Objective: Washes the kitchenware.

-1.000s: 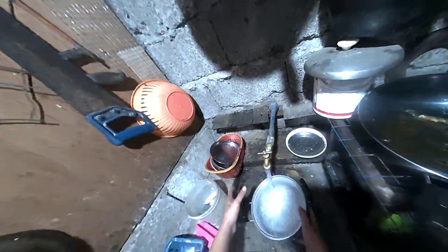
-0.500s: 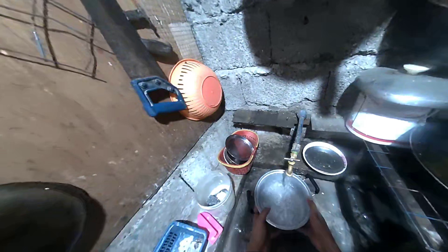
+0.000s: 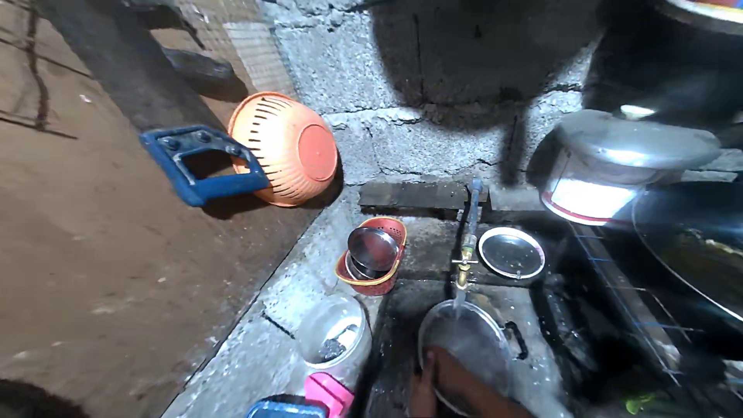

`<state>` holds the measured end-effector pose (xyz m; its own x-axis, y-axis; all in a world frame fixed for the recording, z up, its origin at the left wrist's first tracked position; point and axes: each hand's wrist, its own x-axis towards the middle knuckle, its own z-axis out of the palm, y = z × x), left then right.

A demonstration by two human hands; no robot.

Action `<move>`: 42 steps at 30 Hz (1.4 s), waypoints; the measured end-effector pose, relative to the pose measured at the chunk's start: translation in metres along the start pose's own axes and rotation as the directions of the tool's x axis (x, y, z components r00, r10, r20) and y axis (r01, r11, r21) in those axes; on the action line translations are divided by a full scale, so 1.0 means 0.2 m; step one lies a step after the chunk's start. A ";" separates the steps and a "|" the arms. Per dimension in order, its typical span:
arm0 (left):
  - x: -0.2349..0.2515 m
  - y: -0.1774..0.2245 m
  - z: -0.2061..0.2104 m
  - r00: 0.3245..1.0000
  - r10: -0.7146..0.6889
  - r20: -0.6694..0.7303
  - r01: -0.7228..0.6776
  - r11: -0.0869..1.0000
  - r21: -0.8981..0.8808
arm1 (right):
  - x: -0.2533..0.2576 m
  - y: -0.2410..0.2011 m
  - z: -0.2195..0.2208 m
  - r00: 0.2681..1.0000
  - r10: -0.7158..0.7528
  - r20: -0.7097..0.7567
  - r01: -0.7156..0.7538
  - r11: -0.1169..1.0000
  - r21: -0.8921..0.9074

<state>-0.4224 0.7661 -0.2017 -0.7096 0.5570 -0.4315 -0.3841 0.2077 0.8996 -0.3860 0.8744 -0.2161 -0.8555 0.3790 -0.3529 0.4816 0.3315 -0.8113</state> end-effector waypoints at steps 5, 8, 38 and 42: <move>-0.06 0.03 -0.10 0.982 -0.191 0.006 0.191 0.981 0.035 | -0.12 0.11 -0.13 0.951 0.308 0.004 -0.270 0.838 -0.475; -0.09 0.03 0.01 0.972 -0.225 0.070 0.225 0.974 0.006 | 0.02 0.06 -0.10 0.963 0.206 -0.174 -0.246 0.934 -0.260; 0.03 0.09 -0.01 0.992 -0.097 0.075 0.092 0.994 0.067 | -0.13 0.21 -0.22 0.945 0.306 0.118 -0.192 0.807 -0.558; 0.07 0.06 0.14 0.992 -0.111 0.067 0.110 0.994 0.021 | 0.02 0.09 -0.26 0.987 0.132 -0.094 -0.153 0.953 -0.264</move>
<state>-0.4202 0.7994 -0.1951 -0.6215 0.5832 -0.5231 -0.4472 0.2841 0.8481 -0.3712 0.9276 -0.2080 -0.7626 0.4990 -0.4116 0.6394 0.4856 -0.5961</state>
